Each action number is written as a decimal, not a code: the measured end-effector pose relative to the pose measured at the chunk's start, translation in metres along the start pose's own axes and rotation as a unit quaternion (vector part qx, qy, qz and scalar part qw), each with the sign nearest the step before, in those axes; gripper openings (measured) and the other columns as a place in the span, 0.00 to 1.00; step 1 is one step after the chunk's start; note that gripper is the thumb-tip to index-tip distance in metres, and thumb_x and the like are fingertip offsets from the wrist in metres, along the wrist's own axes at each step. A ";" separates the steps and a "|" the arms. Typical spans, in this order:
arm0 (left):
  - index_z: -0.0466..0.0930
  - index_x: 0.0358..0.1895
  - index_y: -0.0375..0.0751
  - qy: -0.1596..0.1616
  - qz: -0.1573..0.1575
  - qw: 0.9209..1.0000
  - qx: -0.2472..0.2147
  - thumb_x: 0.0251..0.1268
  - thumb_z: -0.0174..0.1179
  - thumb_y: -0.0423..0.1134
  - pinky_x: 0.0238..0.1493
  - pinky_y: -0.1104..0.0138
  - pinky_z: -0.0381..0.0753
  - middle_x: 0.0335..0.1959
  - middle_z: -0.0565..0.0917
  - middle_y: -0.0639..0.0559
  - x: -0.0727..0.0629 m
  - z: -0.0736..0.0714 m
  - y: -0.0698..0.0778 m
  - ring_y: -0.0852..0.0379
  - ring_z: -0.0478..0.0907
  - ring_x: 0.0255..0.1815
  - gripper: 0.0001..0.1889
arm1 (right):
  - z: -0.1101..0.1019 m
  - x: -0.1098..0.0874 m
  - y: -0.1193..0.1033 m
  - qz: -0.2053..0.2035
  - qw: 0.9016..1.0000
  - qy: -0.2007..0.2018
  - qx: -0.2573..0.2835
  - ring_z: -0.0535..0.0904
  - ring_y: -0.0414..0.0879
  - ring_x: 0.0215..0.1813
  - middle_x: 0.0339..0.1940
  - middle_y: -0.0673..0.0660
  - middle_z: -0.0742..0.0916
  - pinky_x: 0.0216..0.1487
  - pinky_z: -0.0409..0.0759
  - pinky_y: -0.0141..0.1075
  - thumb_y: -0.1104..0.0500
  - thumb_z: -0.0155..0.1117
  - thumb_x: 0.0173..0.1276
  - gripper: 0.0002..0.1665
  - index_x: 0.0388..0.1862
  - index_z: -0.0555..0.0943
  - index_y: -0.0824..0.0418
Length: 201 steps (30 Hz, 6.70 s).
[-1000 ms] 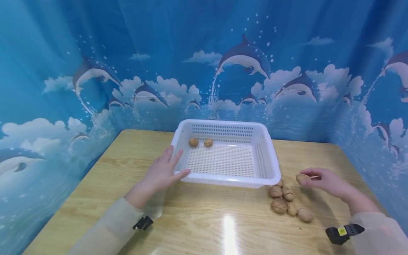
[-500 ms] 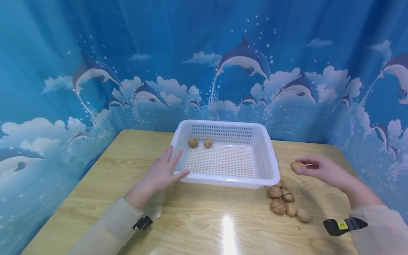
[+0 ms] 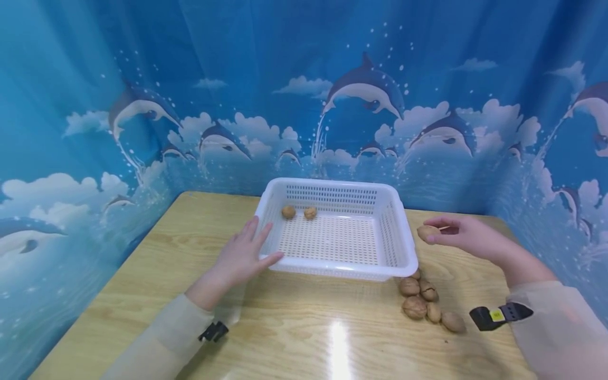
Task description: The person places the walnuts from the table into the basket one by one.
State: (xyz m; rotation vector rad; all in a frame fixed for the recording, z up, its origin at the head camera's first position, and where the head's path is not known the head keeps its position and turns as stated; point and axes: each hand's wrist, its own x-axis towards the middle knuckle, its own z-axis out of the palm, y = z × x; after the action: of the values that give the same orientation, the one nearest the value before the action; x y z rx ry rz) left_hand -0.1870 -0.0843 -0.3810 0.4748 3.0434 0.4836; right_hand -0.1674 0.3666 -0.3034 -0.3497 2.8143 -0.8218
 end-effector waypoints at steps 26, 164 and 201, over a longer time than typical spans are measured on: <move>0.47 0.74 0.49 -0.001 0.006 1.000 -0.003 0.59 0.43 0.71 0.68 0.44 0.47 0.75 0.40 0.42 -0.001 -0.003 0.000 0.44 0.37 0.74 0.45 | 0.004 0.054 -0.052 -0.023 0.999 -0.049 -0.002 0.71 0.65 0.58 0.61 0.70 0.73 0.49 0.76 0.55 0.43 0.61 0.64 0.38 0.64 0.69 0.67; 0.49 0.74 0.48 0.005 0.009 1.000 0.005 0.59 0.42 0.72 0.67 0.45 0.49 0.75 0.40 0.40 -0.001 0.000 0.000 0.42 0.39 0.73 0.45 | 0.069 0.020 0.058 -0.027 0.993 -0.089 0.079 0.76 0.61 0.52 0.49 0.65 0.82 0.47 0.76 0.49 0.56 0.59 0.68 0.27 0.58 0.71 0.74; 0.48 0.74 0.50 -0.001 -0.006 1.000 0.002 0.59 0.44 0.71 0.68 0.45 0.48 0.75 0.39 0.42 -0.002 0.000 0.002 0.42 0.39 0.74 0.45 | 0.052 -0.005 0.066 0.020 0.994 0.033 0.105 0.74 0.39 0.53 0.62 0.73 0.69 0.46 0.77 0.45 0.50 0.50 0.73 0.33 0.67 0.61 0.72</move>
State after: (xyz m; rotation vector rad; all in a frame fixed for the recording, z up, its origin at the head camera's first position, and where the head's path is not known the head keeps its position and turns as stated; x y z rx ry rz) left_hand -0.1839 -0.0827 -0.3806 0.4573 3.0428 0.4774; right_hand -0.1616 0.3960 -0.3824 -0.2356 2.7498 -1.1259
